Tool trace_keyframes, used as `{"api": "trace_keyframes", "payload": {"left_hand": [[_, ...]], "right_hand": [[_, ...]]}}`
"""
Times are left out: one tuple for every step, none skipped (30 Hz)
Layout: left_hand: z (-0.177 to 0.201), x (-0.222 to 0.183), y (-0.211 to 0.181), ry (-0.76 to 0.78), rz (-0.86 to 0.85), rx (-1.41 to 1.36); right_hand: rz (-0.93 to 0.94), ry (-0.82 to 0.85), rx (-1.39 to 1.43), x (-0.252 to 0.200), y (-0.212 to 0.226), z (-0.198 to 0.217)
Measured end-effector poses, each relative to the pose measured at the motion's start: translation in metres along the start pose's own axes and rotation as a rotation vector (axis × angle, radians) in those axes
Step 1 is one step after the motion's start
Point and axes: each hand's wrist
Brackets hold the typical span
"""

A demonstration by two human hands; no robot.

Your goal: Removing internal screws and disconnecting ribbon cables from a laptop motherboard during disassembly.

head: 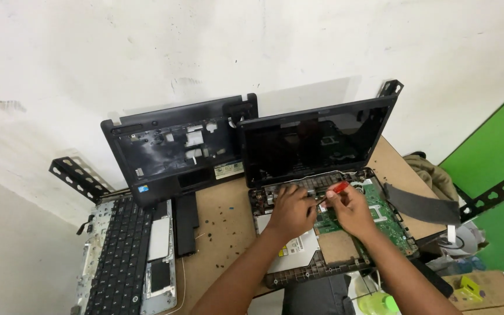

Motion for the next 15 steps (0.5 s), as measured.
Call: {"api": "trace_keyframes", "payload": {"left_hand": [[-0.001, -0.004, -0.003, 0.003, 0.002, -0.004], [0.001, -0.002, -0.004, 0.014, 0.002, -0.012], [0.003, 0.000, -0.004, 0.025, 0.002, -0.020], [0.003, 0.001, -0.003, 0.017, -0.004, -0.015], [0.003, 0.001, -0.001, 0.021, -0.006, -0.019], [0.001, -0.001, -0.001, 0.029, -0.004, -0.027], [0.001, 0.000, 0.000, 0.026, -0.005, -0.026], [0.001, 0.000, 0.000, 0.027, -0.014, -0.017], [0.000, 0.000, 0.000, 0.027, -0.024, -0.008], [-0.001, -0.002, -0.002, 0.025, -0.025, -0.007], [-0.001, -0.004, -0.004, 0.025, -0.022, -0.026], [0.000, -0.003, -0.004, 0.022, -0.025, -0.040], [0.000, 0.000, -0.001, 0.016, -0.030, -0.033], [-0.002, -0.002, -0.001, 0.018, -0.034, -0.017], [-0.004, -0.005, 0.000, 0.021, -0.039, 0.000]], "right_hand": [[-0.005, -0.001, -0.002, -0.005, 0.000, 0.001], [-0.012, 0.001, 0.004, -0.003, 0.002, 0.001], [-0.020, 0.002, 0.011, -0.001, 0.005, 0.000], [-0.009, 0.002, 0.012, 0.000, 0.007, 0.000], [-0.022, -0.003, 0.007, 0.001, 0.008, -0.001], [-0.043, -0.008, 0.001, -0.002, 0.009, -0.001], [-0.040, -0.008, 0.001, -0.001, 0.012, -0.002], [-0.031, -0.011, -0.008, -0.002, 0.015, -0.002], [-0.022, -0.015, -0.018, -0.002, 0.017, -0.002], [-0.019, -0.014, -0.017, -0.005, 0.016, -0.002], [-0.028, -0.024, -0.016, -0.007, 0.015, -0.002], [-0.030, -0.036, -0.013, -0.006, 0.016, -0.003], [-0.020, -0.036, -0.010, 0.000, 0.015, -0.004], [-0.024, -0.038, -0.016, -0.001, 0.012, -0.004], [-0.028, -0.039, -0.021, -0.002, 0.009, -0.004]]}}
Point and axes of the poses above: each hand's wrist, its own x-axis towards the middle knuckle, its own z-axis out of the back of the hand, y = z × x, and after that the axes turned 1 degree about -y, right-handed
